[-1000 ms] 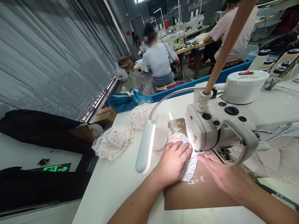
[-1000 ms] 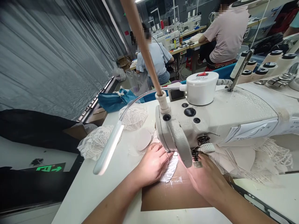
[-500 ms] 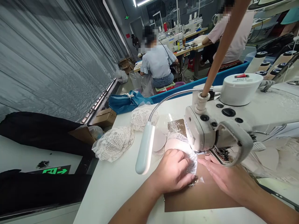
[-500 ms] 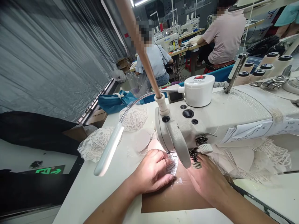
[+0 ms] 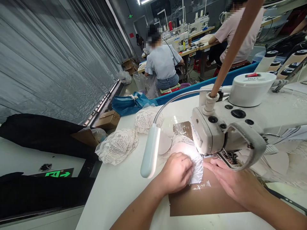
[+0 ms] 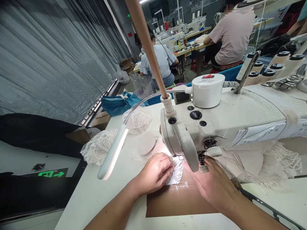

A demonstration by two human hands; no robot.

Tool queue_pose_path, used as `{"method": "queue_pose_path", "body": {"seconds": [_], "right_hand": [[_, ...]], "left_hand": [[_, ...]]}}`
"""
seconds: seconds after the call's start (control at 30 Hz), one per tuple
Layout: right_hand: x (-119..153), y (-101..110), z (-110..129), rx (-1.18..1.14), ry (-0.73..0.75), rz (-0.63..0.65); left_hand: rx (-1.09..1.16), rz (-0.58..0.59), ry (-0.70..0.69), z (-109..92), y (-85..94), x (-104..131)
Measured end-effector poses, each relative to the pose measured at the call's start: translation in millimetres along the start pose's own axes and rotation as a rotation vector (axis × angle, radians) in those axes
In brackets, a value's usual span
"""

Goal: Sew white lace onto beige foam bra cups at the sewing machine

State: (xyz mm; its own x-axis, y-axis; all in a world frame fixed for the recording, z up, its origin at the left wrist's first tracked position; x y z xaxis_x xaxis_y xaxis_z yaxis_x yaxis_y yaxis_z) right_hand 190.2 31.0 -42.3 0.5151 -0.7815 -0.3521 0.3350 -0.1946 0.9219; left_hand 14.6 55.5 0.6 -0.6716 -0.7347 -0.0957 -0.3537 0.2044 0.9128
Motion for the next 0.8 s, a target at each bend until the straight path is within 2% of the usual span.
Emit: {"method": "queue_pose_path", "body": {"seconds": [0.1, 0.17, 0.33, 0.4, 0.63, 0.8], "right_hand": [[-3, 0, 6, 0.07, 0.041, 0.069], [-7, 5, 10, 0.099, 0.067, 0.045], [-14, 15, 13, 0.133, 0.072, 0.006], [-13, 17, 15, 0.159, 0.095, 0.0], [-11, 21, 18, 0.246, 0.117, -0.054], [-17, 21, 13, 0.176, 0.068, -0.062]], "left_hand": [[0.015, 0.015, 0.009, -1, 1.1, 1], [-0.002, 0.011, -0.005, -2, 1.5, 2], [-0.077, 0.037, -0.2, -11, -1.4, 2], [-0.101, 0.058, -0.232, -12, -2.8, 2], [-0.137, 0.066, -0.195, -9, -5.6, 4], [-0.122, 0.018, -0.161, -7, -8.7, 1]]}}
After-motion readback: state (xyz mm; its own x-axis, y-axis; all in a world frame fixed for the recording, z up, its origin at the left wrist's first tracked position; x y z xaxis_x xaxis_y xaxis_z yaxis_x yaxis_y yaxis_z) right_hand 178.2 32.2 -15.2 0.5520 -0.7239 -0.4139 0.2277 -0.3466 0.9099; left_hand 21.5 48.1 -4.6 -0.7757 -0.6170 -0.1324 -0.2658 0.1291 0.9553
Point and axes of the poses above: each hand's wrist, its own x-axis away from the middle knuckle, its own y-axis out of the back of the hand, z = x × y, the point moved 5 cm from there along -x, towards the middle knuckle
